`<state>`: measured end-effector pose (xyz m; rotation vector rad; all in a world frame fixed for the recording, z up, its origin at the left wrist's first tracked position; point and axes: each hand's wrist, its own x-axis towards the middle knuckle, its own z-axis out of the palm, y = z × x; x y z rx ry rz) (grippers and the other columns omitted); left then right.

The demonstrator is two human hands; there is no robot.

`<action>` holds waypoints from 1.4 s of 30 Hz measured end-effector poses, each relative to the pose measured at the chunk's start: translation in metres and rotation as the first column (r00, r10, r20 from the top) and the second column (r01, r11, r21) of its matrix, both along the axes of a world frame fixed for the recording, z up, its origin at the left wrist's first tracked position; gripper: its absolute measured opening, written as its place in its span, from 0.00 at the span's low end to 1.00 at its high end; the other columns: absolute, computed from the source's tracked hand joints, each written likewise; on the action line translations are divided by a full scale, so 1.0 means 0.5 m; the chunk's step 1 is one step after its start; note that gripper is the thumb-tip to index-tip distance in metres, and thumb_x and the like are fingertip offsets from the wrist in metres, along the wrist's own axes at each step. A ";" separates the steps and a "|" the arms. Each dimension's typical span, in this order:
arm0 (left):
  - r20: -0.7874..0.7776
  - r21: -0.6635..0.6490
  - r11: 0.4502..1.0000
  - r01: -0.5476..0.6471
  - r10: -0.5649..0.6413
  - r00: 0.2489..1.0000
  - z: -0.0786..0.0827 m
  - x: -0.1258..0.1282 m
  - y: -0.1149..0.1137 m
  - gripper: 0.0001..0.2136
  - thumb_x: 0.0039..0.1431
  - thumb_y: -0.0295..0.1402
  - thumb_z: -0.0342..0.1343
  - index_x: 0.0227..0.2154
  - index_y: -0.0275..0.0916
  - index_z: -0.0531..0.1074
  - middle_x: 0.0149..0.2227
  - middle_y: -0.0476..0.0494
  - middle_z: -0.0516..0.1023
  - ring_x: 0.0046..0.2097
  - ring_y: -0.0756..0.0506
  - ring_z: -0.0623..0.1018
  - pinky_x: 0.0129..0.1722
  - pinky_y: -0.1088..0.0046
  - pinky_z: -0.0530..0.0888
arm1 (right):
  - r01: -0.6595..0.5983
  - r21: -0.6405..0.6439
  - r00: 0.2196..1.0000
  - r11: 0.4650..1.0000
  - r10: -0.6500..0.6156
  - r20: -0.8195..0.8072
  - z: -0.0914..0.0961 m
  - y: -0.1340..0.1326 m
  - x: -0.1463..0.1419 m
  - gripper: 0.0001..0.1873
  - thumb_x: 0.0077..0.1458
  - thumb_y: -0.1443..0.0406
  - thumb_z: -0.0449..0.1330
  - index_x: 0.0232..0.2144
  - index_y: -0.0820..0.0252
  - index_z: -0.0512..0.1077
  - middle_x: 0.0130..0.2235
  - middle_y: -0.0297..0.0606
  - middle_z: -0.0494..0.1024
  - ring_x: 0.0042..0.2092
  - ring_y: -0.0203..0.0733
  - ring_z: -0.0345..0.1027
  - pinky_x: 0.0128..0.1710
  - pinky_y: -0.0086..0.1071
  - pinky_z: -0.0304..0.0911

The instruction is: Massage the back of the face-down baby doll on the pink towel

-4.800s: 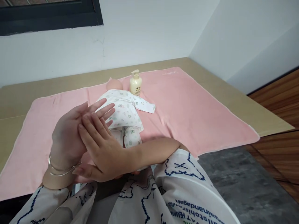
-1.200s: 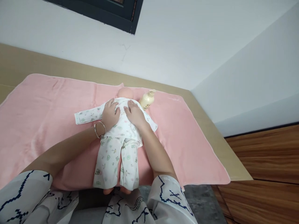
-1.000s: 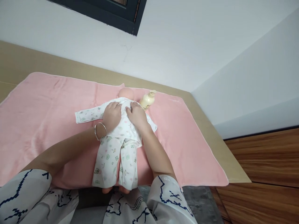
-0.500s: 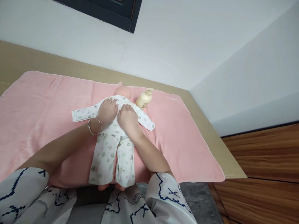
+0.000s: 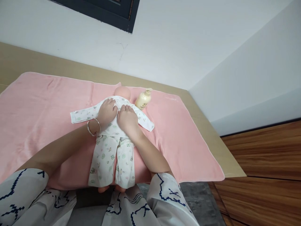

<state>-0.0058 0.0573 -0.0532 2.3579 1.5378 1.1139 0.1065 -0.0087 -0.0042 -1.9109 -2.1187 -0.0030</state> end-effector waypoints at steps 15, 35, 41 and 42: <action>-0.131 0.039 0.998 0.049 -0.043 0.990 0.022 0.010 -0.044 0.17 0.65 0.27 0.44 0.48 0.26 0.75 0.56 0.26 0.76 0.61 0.35 0.73 0.65 0.54 0.66 | 0.005 0.000 0.992 1.000 -0.005 -0.127 -0.018 0.067 0.045 0.25 0.68 0.62 0.43 0.59 0.73 0.64 0.64 0.59 0.66 0.66 0.58 0.57 0.67 0.50 0.50; 0.047 0.041 0.998 -0.037 0.035 0.998 -0.019 -0.005 0.016 0.19 0.63 0.35 0.49 0.52 0.32 0.73 0.56 0.33 0.77 0.60 0.36 0.73 0.65 0.55 0.65 | -0.015 0.040 0.982 0.999 0.022 -0.187 -0.034 0.079 0.044 0.30 0.66 0.61 0.48 0.64 0.74 0.61 0.68 0.57 0.61 0.70 0.55 0.52 0.71 0.49 0.44; 0.057 0.008 1.000 -0.014 0.014 0.998 -0.015 -0.007 0.020 0.20 0.63 0.35 0.48 0.52 0.31 0.74 0.56 0.31 0.76 0.60 0.36 0.73 0.65 0.53 0.66 | -0.039 0.049 0.981 0.998 0.048 -0.188 -0.035 0.086 0.053 0.31 0.66 0.60 0.49 0.65 0.75 0.60 0.67 0.58 0.61 0.70 0.56 0.52 0.71 0.49 0.44; 0.060 0.008 1.000 -0.009 0.009 0.998 -0.015 -0.009 0.020 0.20 0.63 0.36 0.48 0.52 0.31 0.74 0.56 0.32 0.76 0.60 0.36 0.73 0.65 0.53 0.66 | -0.064 0.047 0.979 0.997 0.072 -0.189 -0.034 0.088 0.058 0.31 0.66 0.59 0.49 0.65 0.76 0.60 0.67 0.58 0.61 0.70 0.56 0.51 0.71 0.48 0.43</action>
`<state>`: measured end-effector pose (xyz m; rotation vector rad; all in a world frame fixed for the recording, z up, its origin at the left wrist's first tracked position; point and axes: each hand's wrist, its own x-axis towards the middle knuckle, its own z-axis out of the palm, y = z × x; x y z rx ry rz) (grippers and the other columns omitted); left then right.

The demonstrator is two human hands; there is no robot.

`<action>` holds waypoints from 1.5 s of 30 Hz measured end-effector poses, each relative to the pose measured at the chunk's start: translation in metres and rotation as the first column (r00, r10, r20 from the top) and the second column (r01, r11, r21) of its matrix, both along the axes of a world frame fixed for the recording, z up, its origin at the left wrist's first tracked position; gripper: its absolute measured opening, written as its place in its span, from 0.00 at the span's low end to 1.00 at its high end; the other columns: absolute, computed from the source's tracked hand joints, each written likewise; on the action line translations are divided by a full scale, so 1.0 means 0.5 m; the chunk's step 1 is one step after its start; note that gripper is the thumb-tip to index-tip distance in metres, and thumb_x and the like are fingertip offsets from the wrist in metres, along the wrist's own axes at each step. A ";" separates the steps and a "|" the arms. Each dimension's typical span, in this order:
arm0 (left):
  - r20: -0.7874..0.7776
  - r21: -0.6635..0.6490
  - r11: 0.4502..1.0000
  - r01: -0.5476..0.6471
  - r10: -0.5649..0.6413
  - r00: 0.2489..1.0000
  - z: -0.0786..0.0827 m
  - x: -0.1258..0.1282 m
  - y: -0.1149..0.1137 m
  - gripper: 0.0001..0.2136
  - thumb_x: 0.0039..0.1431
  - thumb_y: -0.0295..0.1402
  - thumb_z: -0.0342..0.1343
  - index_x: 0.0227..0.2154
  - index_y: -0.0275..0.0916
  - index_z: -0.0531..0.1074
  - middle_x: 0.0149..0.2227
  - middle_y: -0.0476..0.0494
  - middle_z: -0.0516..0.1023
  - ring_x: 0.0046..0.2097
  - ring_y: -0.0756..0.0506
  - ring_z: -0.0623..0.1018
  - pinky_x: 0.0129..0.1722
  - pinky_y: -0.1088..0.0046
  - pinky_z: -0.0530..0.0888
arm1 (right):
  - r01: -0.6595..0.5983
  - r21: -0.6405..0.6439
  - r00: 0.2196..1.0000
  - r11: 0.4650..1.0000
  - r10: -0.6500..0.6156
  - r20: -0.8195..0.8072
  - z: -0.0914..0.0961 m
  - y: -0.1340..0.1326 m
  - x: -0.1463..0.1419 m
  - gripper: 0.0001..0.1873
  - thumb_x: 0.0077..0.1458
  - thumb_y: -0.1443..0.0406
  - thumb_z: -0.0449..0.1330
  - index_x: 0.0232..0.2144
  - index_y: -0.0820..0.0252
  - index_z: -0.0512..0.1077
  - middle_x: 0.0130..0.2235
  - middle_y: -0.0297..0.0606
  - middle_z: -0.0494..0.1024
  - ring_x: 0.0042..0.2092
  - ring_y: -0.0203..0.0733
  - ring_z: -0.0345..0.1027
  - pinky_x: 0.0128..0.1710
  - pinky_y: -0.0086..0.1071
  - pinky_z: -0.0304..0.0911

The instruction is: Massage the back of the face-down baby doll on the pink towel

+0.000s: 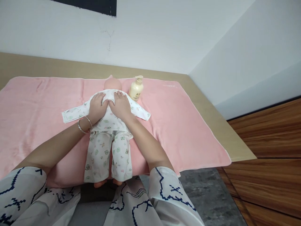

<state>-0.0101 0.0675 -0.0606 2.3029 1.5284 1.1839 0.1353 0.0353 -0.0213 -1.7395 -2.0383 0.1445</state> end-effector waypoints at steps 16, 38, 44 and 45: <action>0.018 0.107 0.994 0.028 -0.030 0.999 0.005 -0.002 -0.021 0.17 0.65 0.31 0.45 0.48 0.34 0.76 0.50 0.34 0.79 0.55 0.38 0.75 0.61 0.56 0.70 | 0.222 0.097 0.960 0.970 -0.235 0.153 0.020 -0.039 -0.021 0.23 0.69 0.60 0.43 0.46 0.69 0.75 0.47 0.54 0.80 0.53 0.53 0.71 0.56 0.41 0.62; -0.278 0.008 1.000 0.017 -0.014 0.960 0.041 -0.005 -0.039 0.18 0.64 0.31 0.45 0.51 0.26 0.72 0.55 0.25 0.75 0.59 0.33 0.73 0.60 0.51 0.69 | -0.030 -0.147 0.999 0.989 0.035 0.029 0.059 -0.051 -0.012 0.21 0.63 0.65 0.49 0.54 0.67 0.69 0.58 0.55 0.74 0.60 0.58 0.67 0.60 0.51 0.61; -0.302 0.049 0.999 0.004 0.011 0.953 0.051 -0.004 -0.048 0.18 0.67 0.34 0.44 0.52 0.30 0.71 0.53 0.28 0.76 0.58 0.33 0.74 0.58 0.50 0.70 | -0.097 -0.126 0.994 0.987 0.089 -0.061 0.058 -0.037 0.015 0.17 0.66 0.63 0.46 0.45 0.60 0.73 0.52 0.47 0.78 0.55 0.52 0.69 0.57 0.43 0.64; -0.323 0.065 0.998 0.010 0.011 0.946 0.053 0.001 -0.062 0.19 0.68 0.34 0.43 0.52 0.29 0.72 0.53 0.26 0.76 0.58 0.32 0.74 0.58 0.50 0.71 | -0.097 -0.116 0.993 0.988 0.089 -0.077 0.050 -0.028 0.020 0.19 0.67 0.61 0.45 0.46 0.60 0.73 0.54 0.48 0.77 0.58 0.51 0.67 0.59 0.44 0.61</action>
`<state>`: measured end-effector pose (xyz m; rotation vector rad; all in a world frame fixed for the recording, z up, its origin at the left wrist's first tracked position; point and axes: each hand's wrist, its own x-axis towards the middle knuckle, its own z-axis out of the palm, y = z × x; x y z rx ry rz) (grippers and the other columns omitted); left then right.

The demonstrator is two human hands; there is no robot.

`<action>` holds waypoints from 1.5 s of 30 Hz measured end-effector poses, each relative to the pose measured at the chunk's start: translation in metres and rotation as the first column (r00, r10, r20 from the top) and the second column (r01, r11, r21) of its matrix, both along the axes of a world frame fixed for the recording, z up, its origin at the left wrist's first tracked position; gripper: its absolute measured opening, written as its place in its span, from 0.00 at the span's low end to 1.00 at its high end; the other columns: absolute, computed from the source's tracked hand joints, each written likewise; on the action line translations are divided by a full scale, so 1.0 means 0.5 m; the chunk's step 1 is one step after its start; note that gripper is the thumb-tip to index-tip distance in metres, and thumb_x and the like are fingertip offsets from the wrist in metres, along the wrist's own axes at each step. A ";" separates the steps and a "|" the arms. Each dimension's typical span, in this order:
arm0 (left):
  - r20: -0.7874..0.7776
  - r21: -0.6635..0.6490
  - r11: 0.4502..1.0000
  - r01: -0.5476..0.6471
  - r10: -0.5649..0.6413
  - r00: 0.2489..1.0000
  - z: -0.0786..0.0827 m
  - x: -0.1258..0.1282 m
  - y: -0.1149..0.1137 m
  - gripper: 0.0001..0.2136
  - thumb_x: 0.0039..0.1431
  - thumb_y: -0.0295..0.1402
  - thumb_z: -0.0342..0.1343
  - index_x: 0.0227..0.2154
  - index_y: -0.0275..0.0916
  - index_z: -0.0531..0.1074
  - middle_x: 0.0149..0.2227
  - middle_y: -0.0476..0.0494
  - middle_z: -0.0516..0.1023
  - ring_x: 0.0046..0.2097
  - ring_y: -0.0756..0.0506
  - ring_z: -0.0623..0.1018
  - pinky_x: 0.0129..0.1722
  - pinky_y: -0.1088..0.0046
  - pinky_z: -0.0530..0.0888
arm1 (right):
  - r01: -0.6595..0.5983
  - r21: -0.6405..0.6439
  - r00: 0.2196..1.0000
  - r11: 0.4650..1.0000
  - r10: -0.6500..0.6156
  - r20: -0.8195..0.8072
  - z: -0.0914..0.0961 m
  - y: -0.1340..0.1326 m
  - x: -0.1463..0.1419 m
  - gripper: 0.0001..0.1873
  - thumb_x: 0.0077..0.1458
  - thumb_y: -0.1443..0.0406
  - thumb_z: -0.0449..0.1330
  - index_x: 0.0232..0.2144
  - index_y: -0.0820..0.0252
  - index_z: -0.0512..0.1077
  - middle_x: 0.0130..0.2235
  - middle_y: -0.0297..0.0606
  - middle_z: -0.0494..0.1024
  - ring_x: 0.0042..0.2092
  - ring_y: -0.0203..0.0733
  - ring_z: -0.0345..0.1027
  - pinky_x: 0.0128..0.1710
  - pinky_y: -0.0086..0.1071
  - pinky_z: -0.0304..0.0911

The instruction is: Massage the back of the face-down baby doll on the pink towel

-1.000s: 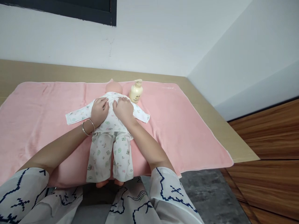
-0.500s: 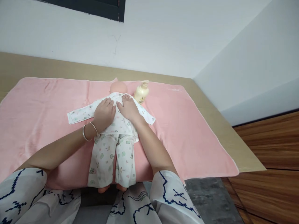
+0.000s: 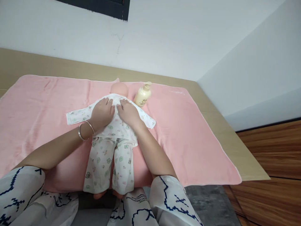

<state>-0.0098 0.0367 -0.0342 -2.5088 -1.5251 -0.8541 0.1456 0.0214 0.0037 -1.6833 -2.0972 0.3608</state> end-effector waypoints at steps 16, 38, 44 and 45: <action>-0.069 -0.070 0.997 -0.015 0.010 0.998 0.010 -0.009 0.036 0.16 0.65 0.30 0.41 0.33 0.35 0.75 0.39 0.31 0.78 0.47 0.34 0.77 0.49 0.52 0.75 | 0.152 -0.061 0.977 0.987 -0.140 0.161 0.020 -0.057 -0.055 0.24 0.65 0.67 0.44 0.58 0.64 0.68 0.64 0.51 0.68 0.67 0.57 0.59 0.61 0.51 0.62; 0.165 -0.077 0.997 0.027 -0.014 0.986 -0.023 -0.001 0.019 0.19 0.67 0.33 0.43 0.54 0.32 0.70 0.57 0.30 0.74 0.62 0.34 0.71 0.64 0.50 0.65 | 0.022 -0.014 0.998 1.000 -0.021 0.057 -0.047 0.029 0.019 0.33 0.64 0.60 0.47 0.66 0.74 0.57 0.70 0.55 0.56 0.72 0.54 0.47 0.72 0.50 0.42; -0.063 -0.024 0.995 0.095 -0.097 0.993 0.015 0.006 -0.032 0.19 0.68 0.30 0.41 0.52 0.23 0.71 0.56 0.23 0.73 0.60 0.32 0.72 0.64 0.52 0.66 | -0.040 -0.022 0.999 0.999 0.040 0.011 -0.045 0.039 0.038 0.34 0.64 0.58 0.47 0.67 0.72 0.56 0.70 0.53 0.56 0.72 0.51 0.46 0.72 0.49 0.42; -0.061 -0.047 0.993 0.110 -0.113 0.992 0.018 0.002 -0.027 0.18 0.67 0.30 0.41 0.49 0.24 0.72 0.54 0.24 0.74 0.59 0.33 0.73 0.63 0.53 0.67 | -0.019 -0.028 0.999 0.999 0.020 0.032 -0.040 0.033 0.030 0.33 0.65 0.59 0.47 0.67 0.73 0.55 0.70 0.54 0.56 0.72 0.53 0.46 0.72 0.51 0.42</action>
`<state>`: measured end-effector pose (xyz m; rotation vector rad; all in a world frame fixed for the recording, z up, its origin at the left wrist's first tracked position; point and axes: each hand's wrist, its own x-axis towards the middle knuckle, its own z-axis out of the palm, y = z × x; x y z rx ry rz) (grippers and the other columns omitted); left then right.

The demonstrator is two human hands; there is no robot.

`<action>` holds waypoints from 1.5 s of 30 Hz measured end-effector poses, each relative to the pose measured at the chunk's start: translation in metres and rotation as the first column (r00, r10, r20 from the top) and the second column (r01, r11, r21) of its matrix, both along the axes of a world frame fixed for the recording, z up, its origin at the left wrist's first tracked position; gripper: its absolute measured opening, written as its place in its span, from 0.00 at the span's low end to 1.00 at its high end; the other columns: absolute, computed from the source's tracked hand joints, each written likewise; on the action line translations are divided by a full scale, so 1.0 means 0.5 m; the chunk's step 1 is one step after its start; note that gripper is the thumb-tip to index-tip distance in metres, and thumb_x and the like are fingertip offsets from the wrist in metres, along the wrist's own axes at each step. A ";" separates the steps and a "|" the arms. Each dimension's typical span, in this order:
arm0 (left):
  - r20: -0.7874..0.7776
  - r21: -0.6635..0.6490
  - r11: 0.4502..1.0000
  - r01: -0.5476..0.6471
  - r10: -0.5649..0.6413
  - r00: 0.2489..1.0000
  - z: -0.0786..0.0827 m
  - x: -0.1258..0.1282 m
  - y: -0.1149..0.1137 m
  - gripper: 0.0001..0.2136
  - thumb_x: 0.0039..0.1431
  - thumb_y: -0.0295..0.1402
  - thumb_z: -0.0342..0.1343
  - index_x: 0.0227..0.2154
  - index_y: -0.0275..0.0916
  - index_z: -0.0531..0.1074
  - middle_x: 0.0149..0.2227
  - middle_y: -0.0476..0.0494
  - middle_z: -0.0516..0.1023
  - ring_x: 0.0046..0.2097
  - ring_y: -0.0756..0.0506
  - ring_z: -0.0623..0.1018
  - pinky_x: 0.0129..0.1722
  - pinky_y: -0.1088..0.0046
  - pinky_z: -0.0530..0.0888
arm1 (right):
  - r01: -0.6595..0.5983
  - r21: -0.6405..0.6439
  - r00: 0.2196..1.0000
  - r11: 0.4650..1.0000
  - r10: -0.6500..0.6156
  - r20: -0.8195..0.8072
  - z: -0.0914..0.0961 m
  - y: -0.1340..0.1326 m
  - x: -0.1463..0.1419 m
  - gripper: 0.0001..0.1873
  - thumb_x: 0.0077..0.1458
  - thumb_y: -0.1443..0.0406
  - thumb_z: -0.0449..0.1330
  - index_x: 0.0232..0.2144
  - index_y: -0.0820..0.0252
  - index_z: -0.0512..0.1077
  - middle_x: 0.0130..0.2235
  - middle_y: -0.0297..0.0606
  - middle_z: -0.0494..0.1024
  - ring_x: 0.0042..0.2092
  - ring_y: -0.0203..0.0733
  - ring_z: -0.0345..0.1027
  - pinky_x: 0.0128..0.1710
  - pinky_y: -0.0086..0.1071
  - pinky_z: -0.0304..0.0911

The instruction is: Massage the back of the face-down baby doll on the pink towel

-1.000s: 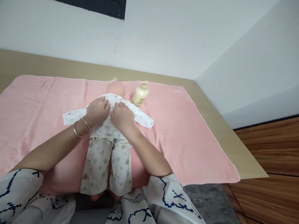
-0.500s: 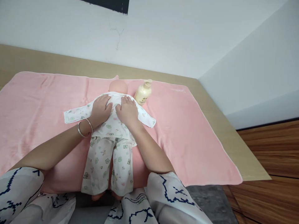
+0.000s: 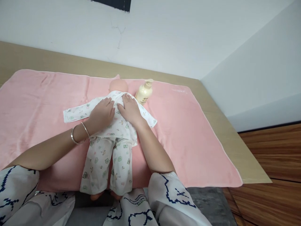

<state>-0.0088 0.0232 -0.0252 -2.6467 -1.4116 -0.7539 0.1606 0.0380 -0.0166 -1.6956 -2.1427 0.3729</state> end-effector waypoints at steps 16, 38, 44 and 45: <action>-0.133 -0.057 0.998 -0.002 -0.005 0.991 0.018 0.006 -0.045 0.21 0.68 0.29 0.42 0.58 0.23 0.66 0.62 0.22 0.68 0.65 0.32 0.68 0.63 0.50 0.67 | -0.029 0.005 0.994 1.000 0.030 -0.108 0.023 -0.014 -0.024 0.19 0.64 0.65 0.42 0.46 0.61 0.70 0.57 0.49 0.73 0.62 0.53 0.62 0.66 0.55 0.50; 0.059 -0.003 0.999 -0.037 0.037 0.998 -0.013 0.021 -0.045 0.20 0.67 0.30 0.43 0.57 0.28 0.68 0.62 0.26 0.70 0.66 0.34 0.68 0.65 0.48 0.65 | 0.034 0.067 0.999 0.997 -0.034 0.009 0.020 -0.018 -0.033 0.18 0.65 0.68 0.43 0.48 0.63 0.71 0.59 0.51 0.73 0.62 0.52 0.64 0.65 0.52 0.53; 0.164 -0.067 0.998 0.016 -0.004 0.986 -0.023 0.010 -0.009 0.21 0.63 0.28 0.43 0.56 0.30 0.70 0.63 0.32 0.70 0.67 0.37 0.66 0.66 0.51 0.65 | 0.140 0.086 0.975 0.986 -0.153 0.163 0.023 -0.051 -0.072 0.23 0.68 0.68 0.40 0.57 0.71 0.66 0.64 0.59 0.67 0.66 0.57 0.59 0.65 0.55 0.53; 0.170 -0.079 0.996 0.028 -0.014 0.985 -0.023 0.009 -0.002 0.22 0.61 0.27 0.43 0.56 0.30 0.70 0.63 0.32 0.70 0.67 0.37 0.66 0.67 0.52 0.64 | 0.151 0.087 0.969 0.985 -0.164 0.184 0.023 -0.057 -0.078 0.24 0.68 0.68 0.39 0.58 0.73 0.65 0.64 0.60 0.66 0.67 0.58 0.58 0.65 0.55 0.53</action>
